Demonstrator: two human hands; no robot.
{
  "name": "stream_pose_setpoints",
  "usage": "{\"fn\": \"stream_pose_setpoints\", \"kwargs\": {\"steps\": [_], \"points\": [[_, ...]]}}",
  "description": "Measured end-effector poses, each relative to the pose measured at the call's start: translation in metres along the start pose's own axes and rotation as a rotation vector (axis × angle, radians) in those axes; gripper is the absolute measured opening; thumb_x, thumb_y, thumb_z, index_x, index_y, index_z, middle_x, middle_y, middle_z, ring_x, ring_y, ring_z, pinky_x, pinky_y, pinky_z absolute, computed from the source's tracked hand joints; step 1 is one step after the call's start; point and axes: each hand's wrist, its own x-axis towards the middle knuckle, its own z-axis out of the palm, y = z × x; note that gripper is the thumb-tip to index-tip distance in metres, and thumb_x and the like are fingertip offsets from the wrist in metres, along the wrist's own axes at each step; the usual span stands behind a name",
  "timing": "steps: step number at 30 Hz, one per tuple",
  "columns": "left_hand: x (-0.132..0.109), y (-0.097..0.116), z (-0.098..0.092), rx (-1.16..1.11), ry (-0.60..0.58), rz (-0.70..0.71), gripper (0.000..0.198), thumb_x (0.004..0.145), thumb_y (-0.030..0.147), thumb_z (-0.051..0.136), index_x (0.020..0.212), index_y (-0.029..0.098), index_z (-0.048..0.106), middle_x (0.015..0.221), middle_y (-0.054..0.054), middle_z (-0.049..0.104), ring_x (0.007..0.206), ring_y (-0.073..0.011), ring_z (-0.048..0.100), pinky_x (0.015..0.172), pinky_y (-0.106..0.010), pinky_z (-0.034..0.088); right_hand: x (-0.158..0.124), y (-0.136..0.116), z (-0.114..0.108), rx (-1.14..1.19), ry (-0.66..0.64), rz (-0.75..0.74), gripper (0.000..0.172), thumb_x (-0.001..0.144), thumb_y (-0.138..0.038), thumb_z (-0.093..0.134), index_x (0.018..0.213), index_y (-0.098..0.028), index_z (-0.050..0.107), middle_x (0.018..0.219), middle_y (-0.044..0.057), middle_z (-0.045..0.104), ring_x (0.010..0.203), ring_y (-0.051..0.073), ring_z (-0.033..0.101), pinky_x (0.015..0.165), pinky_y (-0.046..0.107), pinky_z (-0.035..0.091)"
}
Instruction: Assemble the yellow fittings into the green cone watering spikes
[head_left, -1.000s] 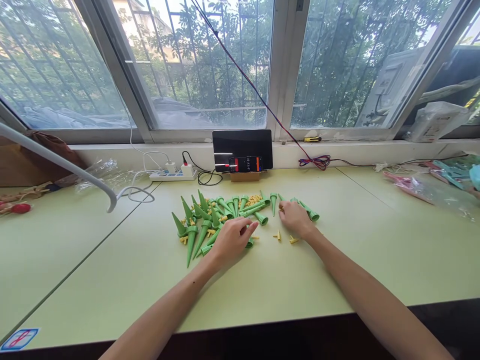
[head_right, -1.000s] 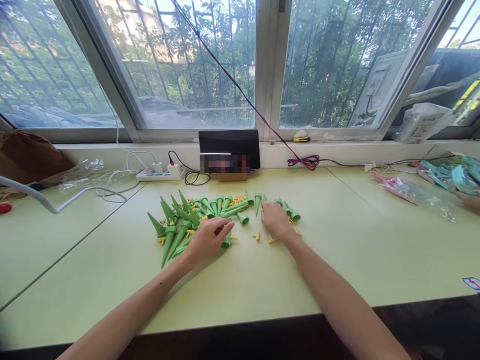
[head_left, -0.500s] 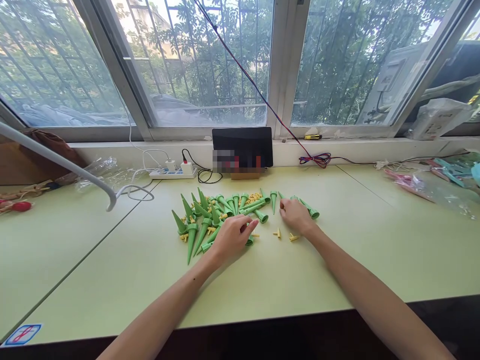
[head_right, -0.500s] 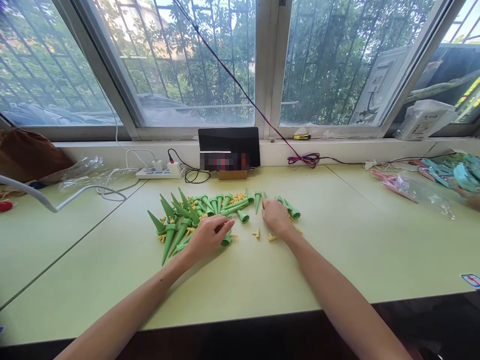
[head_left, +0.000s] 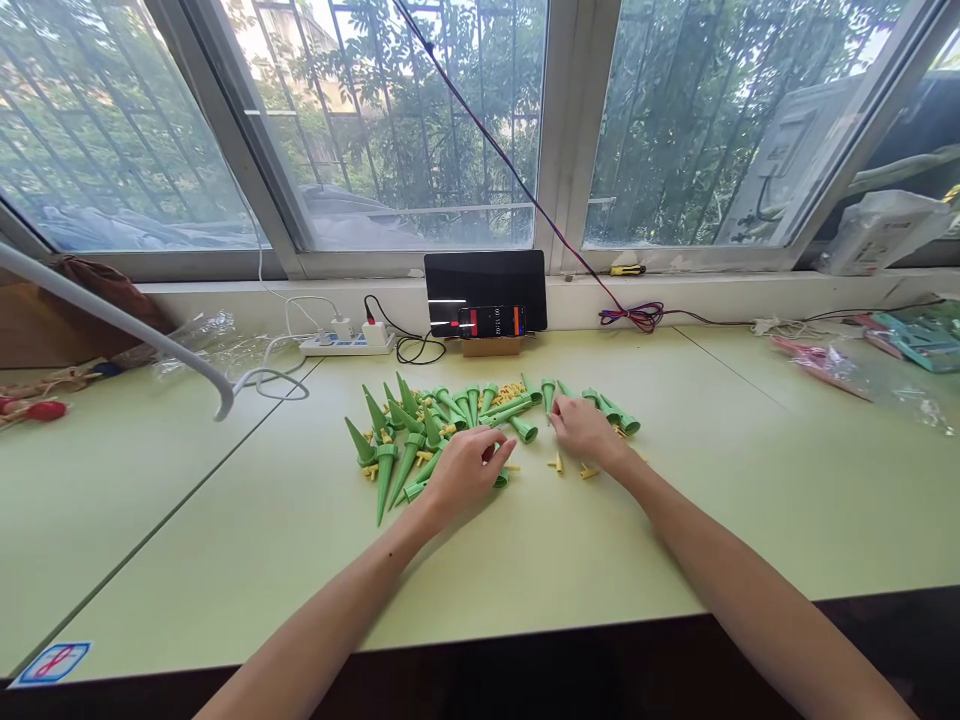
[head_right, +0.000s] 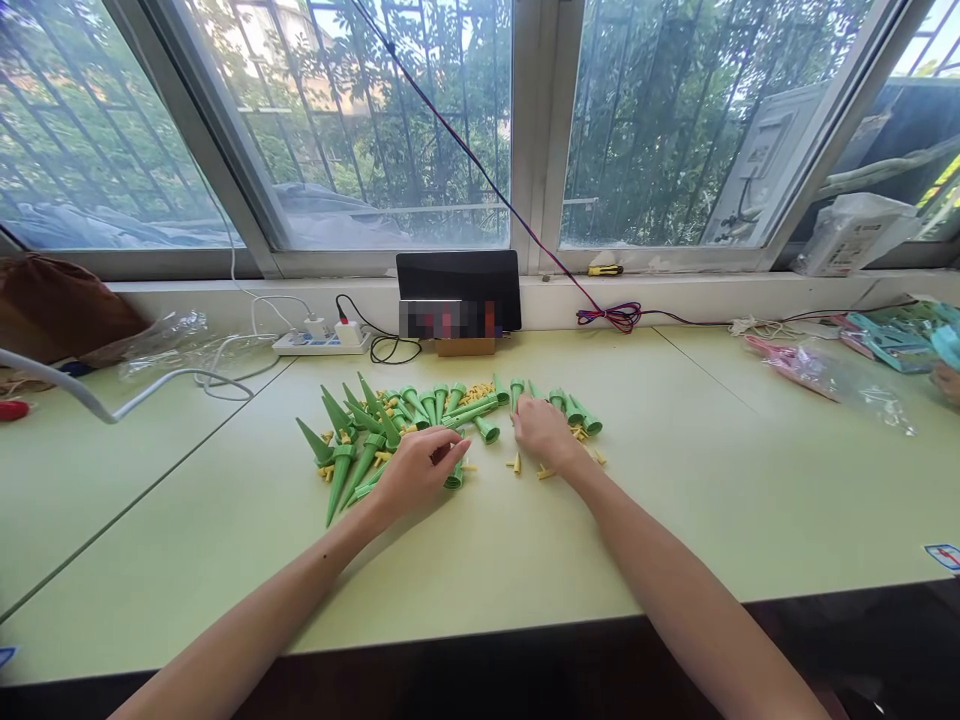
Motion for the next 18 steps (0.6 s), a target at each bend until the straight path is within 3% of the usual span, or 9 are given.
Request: {"fn": "stream_pose_setpoints", "kwargs": {"steps": [13, 18], "points": [[-0.001, -0.002, 0.000, 0.023, -0.007, 0.001, 0.029, 0.096, 0.031, 0.049, 0.078, 0.018, 0.066, 0.065, -0.001, 0.059, 0.059, -0.0135, 0.050, 0.060, -0.026, 0.035, -0.002, -0.010, 0.006, 0.268, 0.150, -0.124, 0.018, 0.101, -0.025, 0.036, 0.099, -0.019, 0.053, 0.081, 0.004, 0.065, 0.070, 0.019, 0.059, 0.066, 0.027, 0.037], [-0.001, -0.002, 0.000, 0.024, -0.005, 0.004, 0.028, 0.096, 0.030, 0.049, 0.077, 0.018, 0.066, 0.064, 0.000, 0.057, 0.059, -0.0133, 0.049, 0.060, -0.026, 0.035, -0.005, -0.013, 0.004, 0.351, 0.219, -0.203, 0.021, 0.101, -0.031, 0.042, 0.088, -0.020, 0.055, 0.070, 0.001, 0.061, 0.064, 0.017, 0.054, 0.065, 0.025, 0.038]]}}
